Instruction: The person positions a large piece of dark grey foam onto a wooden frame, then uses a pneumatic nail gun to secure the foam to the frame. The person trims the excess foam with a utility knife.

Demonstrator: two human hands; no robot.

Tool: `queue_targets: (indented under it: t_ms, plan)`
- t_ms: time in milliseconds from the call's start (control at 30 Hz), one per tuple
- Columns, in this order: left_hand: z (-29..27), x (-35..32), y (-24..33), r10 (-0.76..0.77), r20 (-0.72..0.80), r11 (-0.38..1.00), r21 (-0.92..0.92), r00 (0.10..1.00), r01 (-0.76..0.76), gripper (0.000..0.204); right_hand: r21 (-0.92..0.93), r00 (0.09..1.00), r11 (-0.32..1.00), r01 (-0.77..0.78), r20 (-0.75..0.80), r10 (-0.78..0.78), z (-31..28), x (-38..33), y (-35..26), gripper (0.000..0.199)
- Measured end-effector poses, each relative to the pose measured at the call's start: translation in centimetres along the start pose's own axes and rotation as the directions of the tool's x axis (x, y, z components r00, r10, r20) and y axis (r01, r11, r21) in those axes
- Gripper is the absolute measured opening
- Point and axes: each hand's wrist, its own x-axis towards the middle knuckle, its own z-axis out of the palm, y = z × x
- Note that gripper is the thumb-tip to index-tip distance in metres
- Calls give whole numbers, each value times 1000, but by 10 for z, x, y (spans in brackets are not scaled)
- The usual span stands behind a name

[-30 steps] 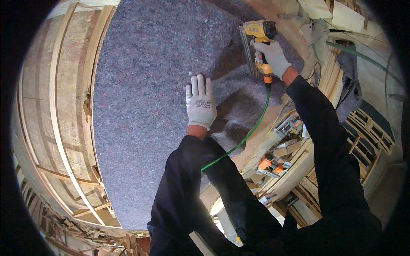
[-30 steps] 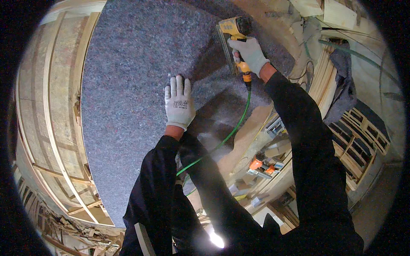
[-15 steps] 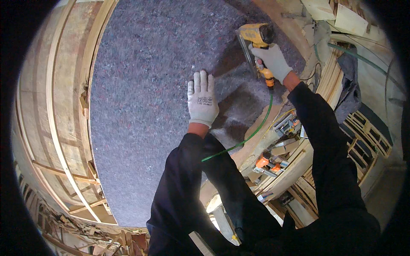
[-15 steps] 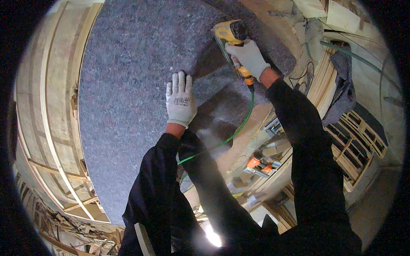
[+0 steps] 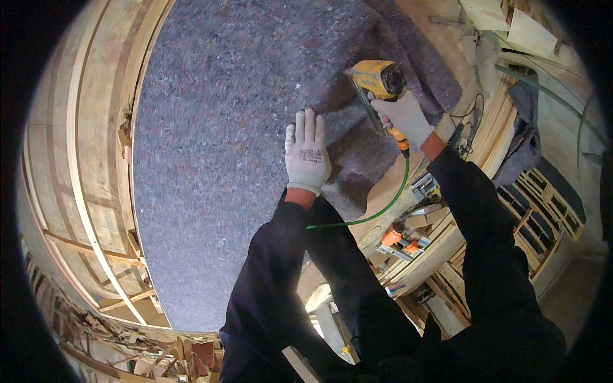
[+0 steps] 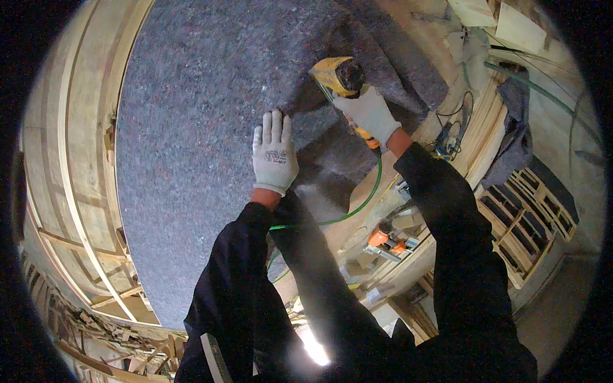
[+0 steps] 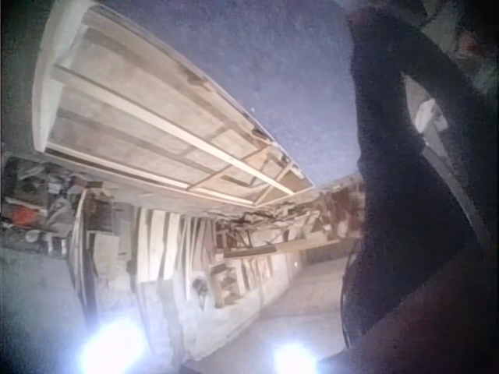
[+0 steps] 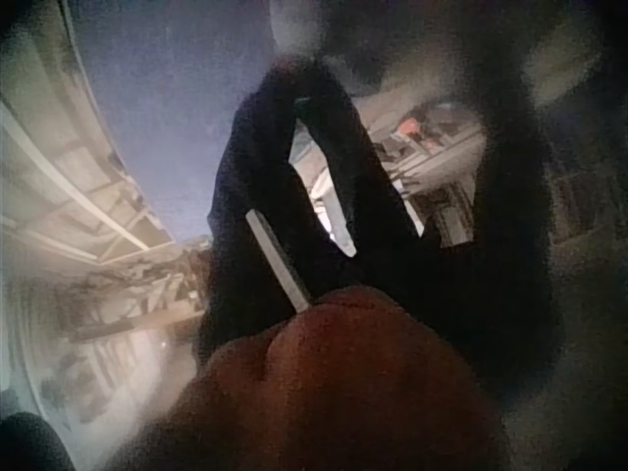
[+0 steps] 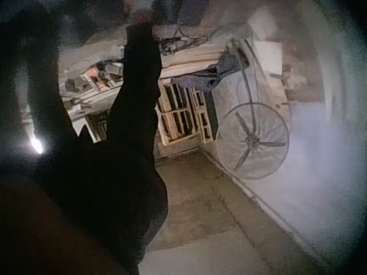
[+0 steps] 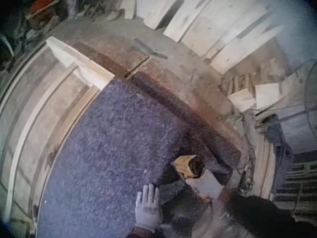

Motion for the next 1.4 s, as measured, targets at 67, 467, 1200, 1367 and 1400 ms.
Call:
queue_targets:
  t_ms: [67,467,1200,1367,1400]
  plan:
    - [2,-5,-1,7,-24,1000,2,1000,-7,65,-115,1000,993,6,-15,-7,7,-4,4,18]
    - [9,-9,-2,-2,-38,1000,24,999,3,66,-319,997,945,75,3,-78,22,11,16,53]
    - [17,-60,-4,-63,8,998,-7,998,63,57,-407,987,901,152,14,-160,42,-26,69,43]
    - [25,-67,-6,-52,-38,999,10,998,53,61,-402,967,880,254,105,-231,52,-28,76,63]
    - [26,-66,-6,-60,-17,998,15,998,60,63,-449,969,859,246,85,-233,54,-26,74,64]
